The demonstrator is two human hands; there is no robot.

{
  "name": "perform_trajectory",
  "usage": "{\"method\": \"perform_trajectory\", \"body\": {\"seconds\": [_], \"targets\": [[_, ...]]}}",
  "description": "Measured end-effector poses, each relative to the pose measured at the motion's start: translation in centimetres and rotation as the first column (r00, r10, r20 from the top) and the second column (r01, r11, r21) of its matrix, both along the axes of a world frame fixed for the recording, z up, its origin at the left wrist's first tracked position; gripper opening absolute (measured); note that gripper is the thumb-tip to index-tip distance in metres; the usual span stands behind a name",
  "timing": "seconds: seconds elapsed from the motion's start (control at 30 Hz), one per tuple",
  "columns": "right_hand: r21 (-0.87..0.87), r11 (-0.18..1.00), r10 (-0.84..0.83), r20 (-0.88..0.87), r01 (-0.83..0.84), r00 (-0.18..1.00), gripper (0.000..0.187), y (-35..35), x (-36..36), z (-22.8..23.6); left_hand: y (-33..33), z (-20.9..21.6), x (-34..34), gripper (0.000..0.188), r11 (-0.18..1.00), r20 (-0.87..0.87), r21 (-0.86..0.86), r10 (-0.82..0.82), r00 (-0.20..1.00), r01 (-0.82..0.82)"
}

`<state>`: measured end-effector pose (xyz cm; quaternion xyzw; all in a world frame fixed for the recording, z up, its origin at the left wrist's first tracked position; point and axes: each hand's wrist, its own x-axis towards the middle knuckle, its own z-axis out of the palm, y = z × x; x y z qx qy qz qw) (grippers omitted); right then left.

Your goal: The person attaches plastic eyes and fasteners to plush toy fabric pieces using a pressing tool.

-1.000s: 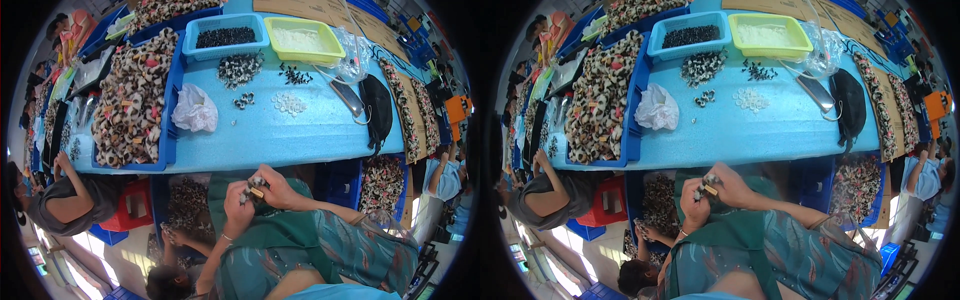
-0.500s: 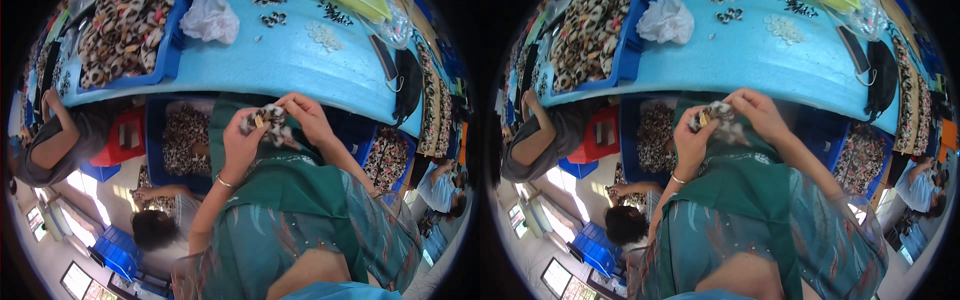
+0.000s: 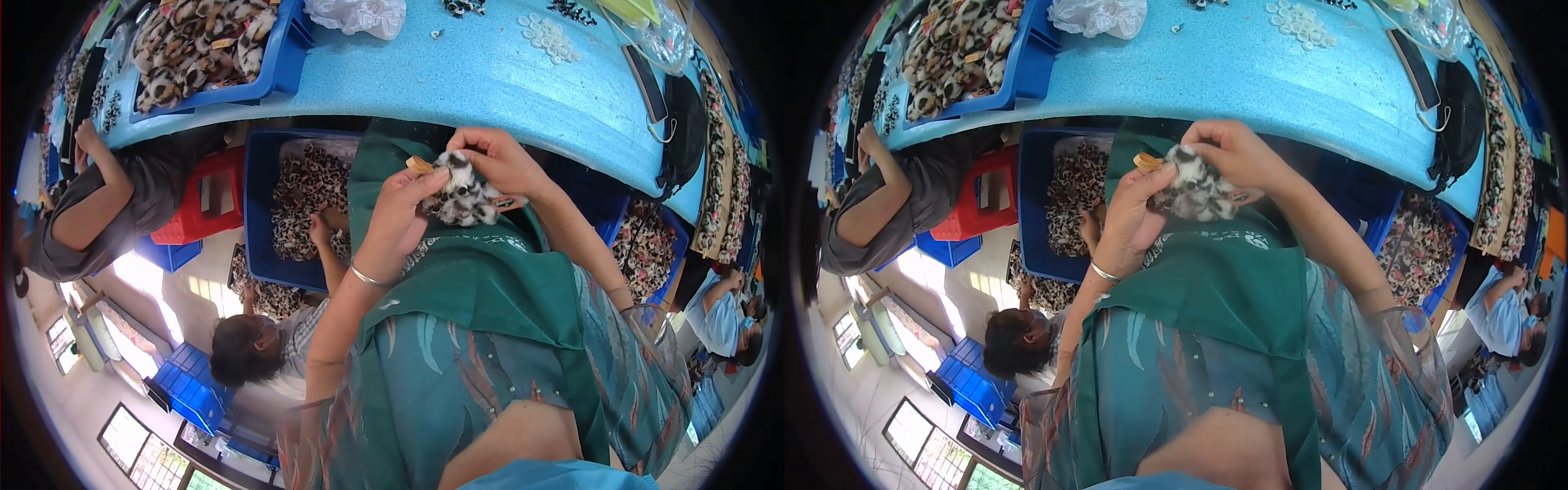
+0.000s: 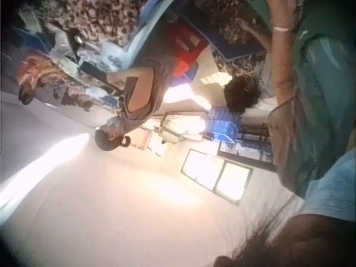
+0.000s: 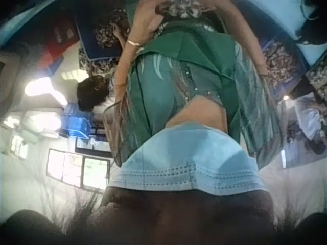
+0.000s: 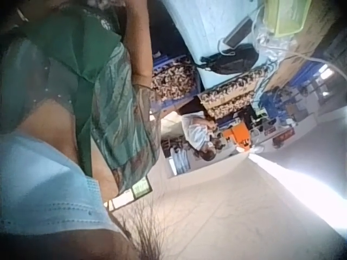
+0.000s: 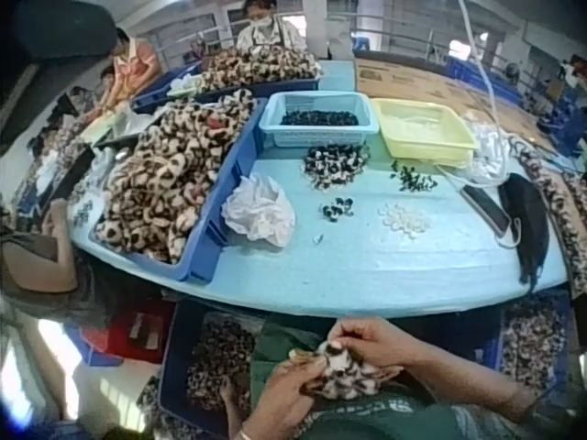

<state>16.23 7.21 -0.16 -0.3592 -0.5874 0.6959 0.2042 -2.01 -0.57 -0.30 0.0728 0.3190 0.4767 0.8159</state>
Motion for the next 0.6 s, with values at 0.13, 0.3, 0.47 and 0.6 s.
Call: {"method": "perform_trajectory", "body": {"seconds": [0.13, 0.3, 0.47, 0.6], "targets": [[0.687, 0.679, -0.392, 0.041, 0.259, 0.919, 0.007, -1.0, -0.1, 2.5, 0.5, 0.2, 0.9, 0.023, 0.954, 0.010, -0.204, 0.227, 0.974, -0.221], [0.935, 0.346, -0.412, 0.076, 0.079, 0.908, 0.026, -2.9, -0.9, 2.9, 0.9, 0.3, 1.3, 0.023, 0.946, 0.050, -0.200, 0.269, 0.962, -0.254], [0.944, 0.329, -0.319, 0.099, 0.013, 0.942, 0.026, -2.0, -0.8, 1.5, 0.3, -0.3, 0.8, 0.022, 0.961, 0.025, -0.163, 0.230, 0.973, -0.223], [0.914, 0.405, -0.127, 0.038, 0.017, 0.991, 0.030, -0.4, -0.5, 2.3, 0.1, 0.1, 0.5, 0.020, 0.968, 0.114, -0.131, 0.230, 0.967, -0.215]]}}
